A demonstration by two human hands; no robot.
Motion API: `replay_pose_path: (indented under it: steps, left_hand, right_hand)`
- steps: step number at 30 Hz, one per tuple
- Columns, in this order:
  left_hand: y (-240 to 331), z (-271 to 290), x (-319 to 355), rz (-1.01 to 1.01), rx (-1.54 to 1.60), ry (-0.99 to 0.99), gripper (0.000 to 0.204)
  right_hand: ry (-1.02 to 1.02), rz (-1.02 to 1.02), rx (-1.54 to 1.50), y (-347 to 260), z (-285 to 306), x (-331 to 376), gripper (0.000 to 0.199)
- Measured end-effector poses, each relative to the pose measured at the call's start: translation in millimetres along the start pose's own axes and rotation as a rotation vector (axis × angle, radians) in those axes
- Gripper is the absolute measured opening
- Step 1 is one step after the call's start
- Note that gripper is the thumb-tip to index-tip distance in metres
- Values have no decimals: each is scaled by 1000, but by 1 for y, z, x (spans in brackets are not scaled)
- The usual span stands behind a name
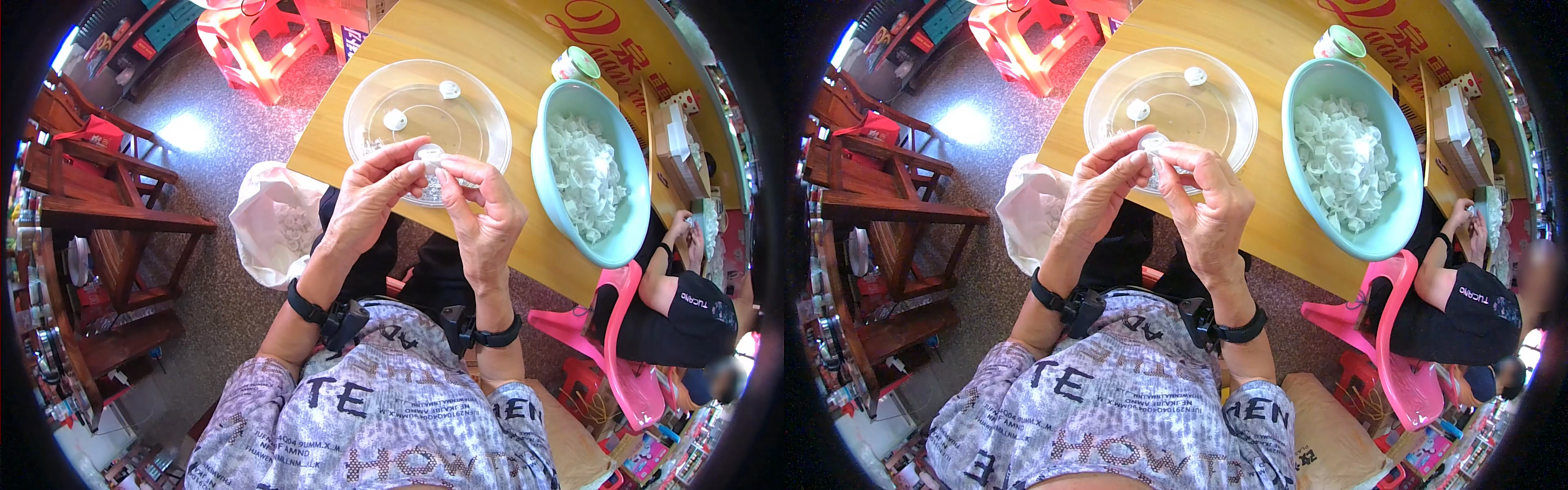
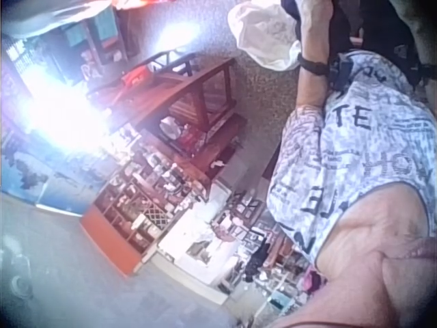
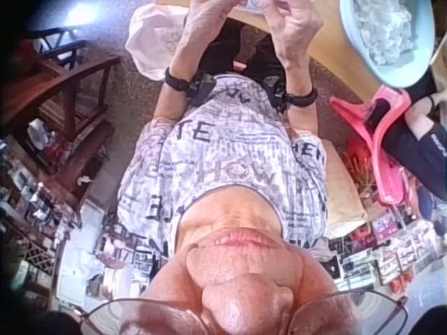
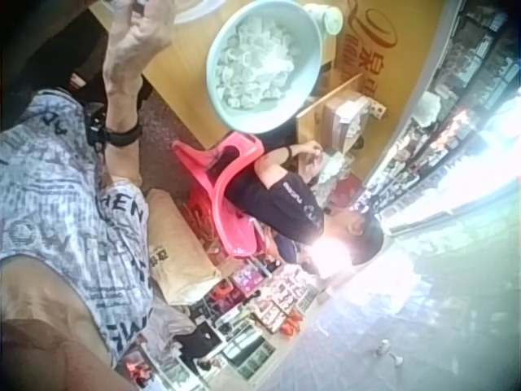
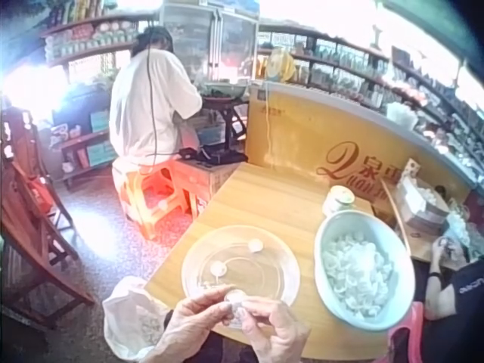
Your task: Manually assembling small white plastic components by fitting them together.
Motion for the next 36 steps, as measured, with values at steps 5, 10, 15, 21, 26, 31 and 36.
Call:
replay_pose_path:
  steps: [5,10,15,21,26,31,36]
  left_hand:
    - [2,-1,1,19,-4,18,38]
    - [6,0,2,-8,-69,6,37]
    - [12,-1,3,-47,-183,29,35]
    - [16,-3,4,-53,-252,32,34]
    - [16,-2,5,-37,-266,25,34]
    - [19,-7,7,-51,-271,-3,37]
    - [16,-2,8,-3,-279,-58,42]
  right_hand:
    - [-8,18,9,-3,0,-1,12]
    - [-24,33,52,-6,-1,-2,11]
    - [-25,2,32,-5,-1,0,11]
    - [-65,-28,51,-5,1,1,10]
    - [-74,-48,36,-4,2,2,10]
    - [-41,-173,-59,5,4,4,9]
    - [-50,-189,-117,6,5,6,8]
Point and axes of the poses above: each hand's wrist, its own x-axis away from the middle knuckle, its own z-axis out of the back of the hand, y = z × x, the point moved 6 cm from there along -x, towards the middle knuckle
